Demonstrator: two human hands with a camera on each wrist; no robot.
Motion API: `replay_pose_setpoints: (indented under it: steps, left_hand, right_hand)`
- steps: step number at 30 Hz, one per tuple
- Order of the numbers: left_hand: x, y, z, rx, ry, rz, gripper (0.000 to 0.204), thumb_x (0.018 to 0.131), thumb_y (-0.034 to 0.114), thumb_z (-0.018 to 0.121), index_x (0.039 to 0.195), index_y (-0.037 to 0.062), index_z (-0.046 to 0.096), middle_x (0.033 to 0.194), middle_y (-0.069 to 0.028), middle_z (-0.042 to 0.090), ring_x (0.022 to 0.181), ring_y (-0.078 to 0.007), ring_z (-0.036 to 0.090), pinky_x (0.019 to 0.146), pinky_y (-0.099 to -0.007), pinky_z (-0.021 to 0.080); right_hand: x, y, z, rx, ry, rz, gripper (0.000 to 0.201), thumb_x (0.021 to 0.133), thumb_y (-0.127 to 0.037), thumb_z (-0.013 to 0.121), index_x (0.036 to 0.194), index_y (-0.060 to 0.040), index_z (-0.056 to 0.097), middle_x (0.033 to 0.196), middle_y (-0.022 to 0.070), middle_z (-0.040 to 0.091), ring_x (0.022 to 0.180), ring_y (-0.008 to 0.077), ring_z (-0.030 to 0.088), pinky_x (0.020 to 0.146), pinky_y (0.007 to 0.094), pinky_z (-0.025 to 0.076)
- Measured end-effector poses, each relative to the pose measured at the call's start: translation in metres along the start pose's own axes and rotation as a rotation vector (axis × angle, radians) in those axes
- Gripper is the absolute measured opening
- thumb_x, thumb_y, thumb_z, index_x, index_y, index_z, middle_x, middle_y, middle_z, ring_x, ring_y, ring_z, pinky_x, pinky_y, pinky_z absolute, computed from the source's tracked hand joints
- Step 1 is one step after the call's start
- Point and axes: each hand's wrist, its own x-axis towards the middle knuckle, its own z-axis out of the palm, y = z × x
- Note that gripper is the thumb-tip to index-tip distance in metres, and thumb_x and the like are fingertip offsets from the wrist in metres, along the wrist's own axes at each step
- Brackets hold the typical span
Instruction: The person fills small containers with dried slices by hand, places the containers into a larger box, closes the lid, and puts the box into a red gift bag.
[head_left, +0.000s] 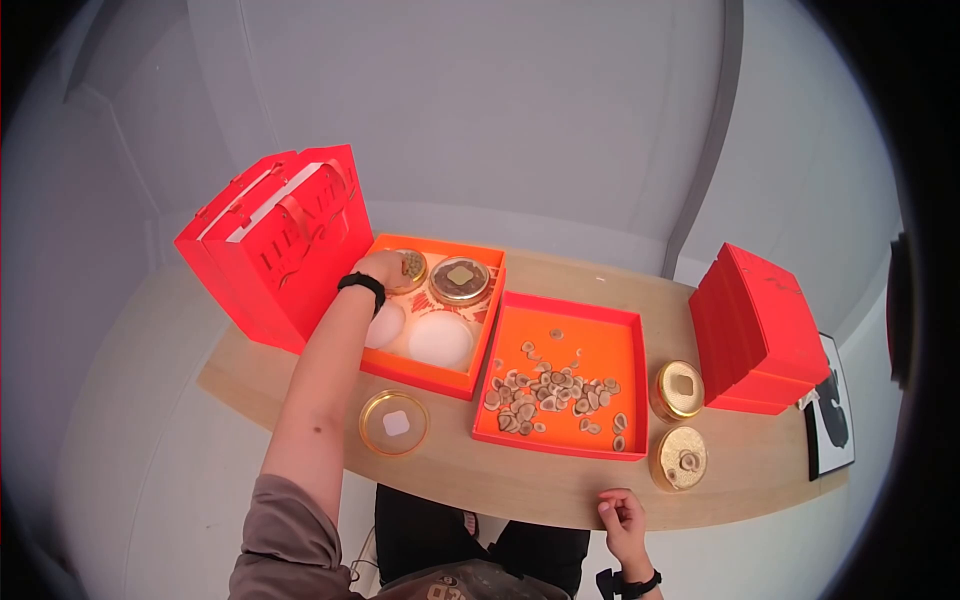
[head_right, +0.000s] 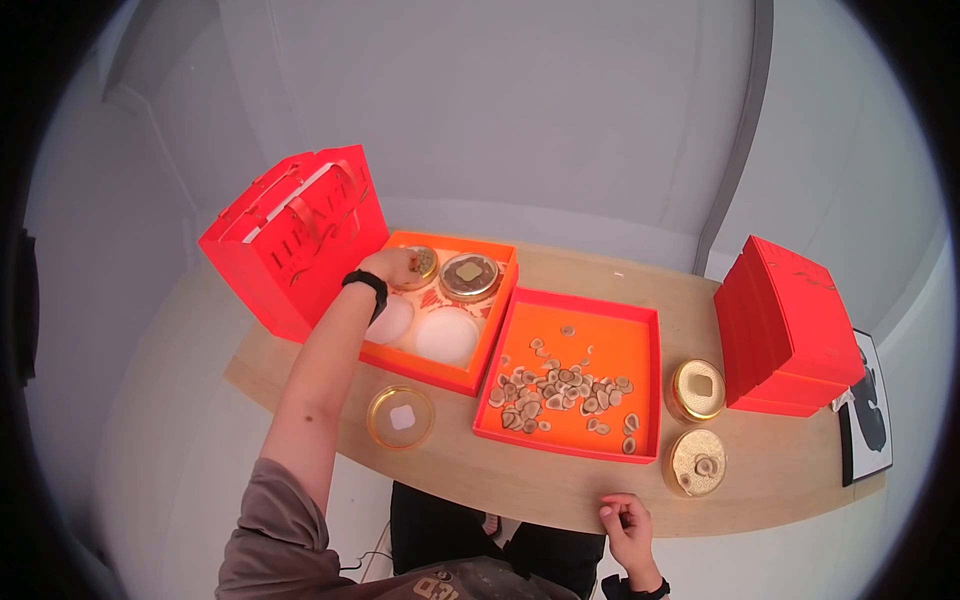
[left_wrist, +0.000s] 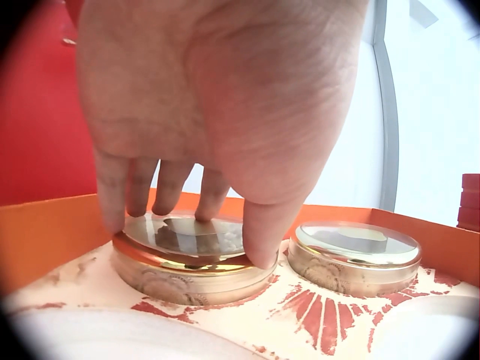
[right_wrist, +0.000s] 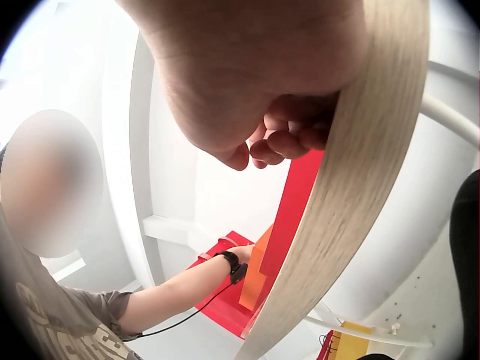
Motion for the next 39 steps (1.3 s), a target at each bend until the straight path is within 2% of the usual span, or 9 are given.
replay_pose_setpoints:
  steps: [13, 22, 26, 28, 31, 32, 33, 34, 39]
  left_hand:
    - [0.002, -0.001, 0.001, -0.006, 0.001, -0.013, 0.050, 0.079, 0.035, 0.075, 0.120, 0.0078, 0.072, 0.115, -0.0155, 0.073, 0.104, -0.0301, 0.071, 0.092, -0.0403, 0.056]
    - [0.000, 0.001, 0.003, 0.013, -0.027, 0.019, 0.052, 0.083, 0.029, 0.075, 0.125, 0.0007, 0.064, 0.104, -0.0174, 0.073, 0.093, -0.0259, 0.073, 0.076, -0.0361, 0.058]
    - [0.028, -0.035, 0.025, -0.292, -0.039, 0.253, 0.047, 0.083, 0.037, 0.077, 0.115, 0.0035, 0.071, 0.104, -0.0145, 0.076, 0.094, -0.0228, 0.073, 0.083, -0.0359, 0.057]
    - [0.001, -0.023, 0.016, -0.797, -0.155, 0.374, 0.049, 0.082, 0.014, 0.077, 0.128, 0.0043, 0.063, 0.107, -0.0044, 0.072, 0.091, -0.0133, 0.067, 0.075, -0.0313, 0.056]
    - [-0.009, -0.022, 0.011, -0.927, -0.191, 0.170, 0.056, 0.082, 0.002, 0.071, 0.135, -0.0003, 0.054, 0.107, -0.0041, 0.064, 0.081, -0.0103, 0.061, 0.062, -0.0250, 0.050]
    - [-0.038, 0.009, -0.008, -0.696, -0.082, 0.185, 0.058, 0.083, 0.010, 0.072, 0.136, -0.0031, 0.054, 0.115, -0.0118, 0.063, 0.094, -0.0191, 0.065, 0.072, -0.0316, 0.055]
    - [-0.011, -0.031, 0.009, -0.193, 0.209, 0.263, 0.064, 0.083, 0.020, 0.072, 0.138, -0.0056, 0.053, 0.127, -0.0205, 0.059, 0.115, -0.0317, 0.062, 0.092, -0.0407, 0.054]
    - [-0.015, -0.030, 0.003, -0.101, 0.180, 0.260, 0.071, 0.082, 0.028, 0.074, 0.139, -0.0072, 0.051, 0.135, -0.0253, 0.053, 0.130, -0.0395, 0.052, 0.109, -0.0446, 0.044]
    - [-0.048, -0.009, -0.008, -0.246, 0.247, 0.422, 0.057, 0.093, 0.021, 0.070, 0.143, 0.0011, 0.051, 0.150, -0.0225, 0.045, 0.144, -0.0369, 0.039, 0.118, -0.0429, 0.033]
  right_hand:
    - [0.000, -0.001, 0.001, -0.018, 0.006, -0.004, 0.011, 0.099, -0.005, 0.065, 0.110, -0.0024, 0.064, 0.075, -0.0079, 0.050, 0.067, 0.0012, 0.042, 0.060, 0.0193, 0.033]
    - [-0.002, 0.012, -0.003, -0.014, 0.020, -0.001, 0.012, 0.099, -0.008, 0.066, 0.111, -0.0031, 0.065, 0.076, -0.0085, 0.050, 0.067, 0.0013, 0.041, 0.060, 0.0197, 0.033]
    - [-0.004, 0.019, -0.005, -0.044, 0.009, 0.001, 0.013, 0.100, -0.009, 0.066, 0.112, -0.0042, 0.066, 0.075, -0.0087, 0.049, 0.068, 0.0016, 0.042, 0.060, 0.0198, 0.035]
    - [-0.004, 0.025, -0.005, -0.033, 0.005, -0.001, 0.015, 0.100, -0.009, 0.066, 0.114, -0.0044, 0.066, 0.074, -0.0085, 0.048, 0.068, 0.0020, 0.042, 0.060, 0.0202, 0.035]
    - [-0.002, 0.023, -0.004, -0.054, -0.025, -0.021, 0.018, 0.100, -0.010, 0.066, 0.117, -0.0041, 0.067, 0.074, -0.0078, 0.047, 0.066, 0.0026, 0.040, 0.059, 0.0216, 0.035]
    - [-0.002, 0.021, -0.003, -0.053, -0.030, -0.028, 0.018, 0.100, -0.010, 0.065, 0.117, -0.0042, 0.066, 0.075, -0.0075, 0.047, 0.066, 0.0024, 0.039, 0.059, 0.0217, 0.034]
    - [-0.001, 0.019, -0.003, -0.049, -0.044, -0.042, 0.018, 0.100, -0.010, 0.065, 0.118, -0.0043, 0.066, 0.075, -0.0073, 0.047, 0.066, 0.0023, 0.039, 0.059, 0.0218, 0.034]
    - [0.000, 0.014, -0.002, -0.048, -0.009, -0.034, 0.018, 0.100, -0.010, 0.065, 0.118, -0.0043, 0.066, 0.075, -0.0073, 0.047, 0.066, 0.0023, 0.039, 0.059, 0.0218, 0.034]
    - [0.001, -0.005, -0.006, 0.009, -0.069, -0.027, 0.020, 0.101, -0.010, 0.064, 0.120, -0.0046, 0.065, 0.077, -0.0077, 0.048, 0.068, 0.0010, 0.041, 0.059, 0.0203, 0.034]
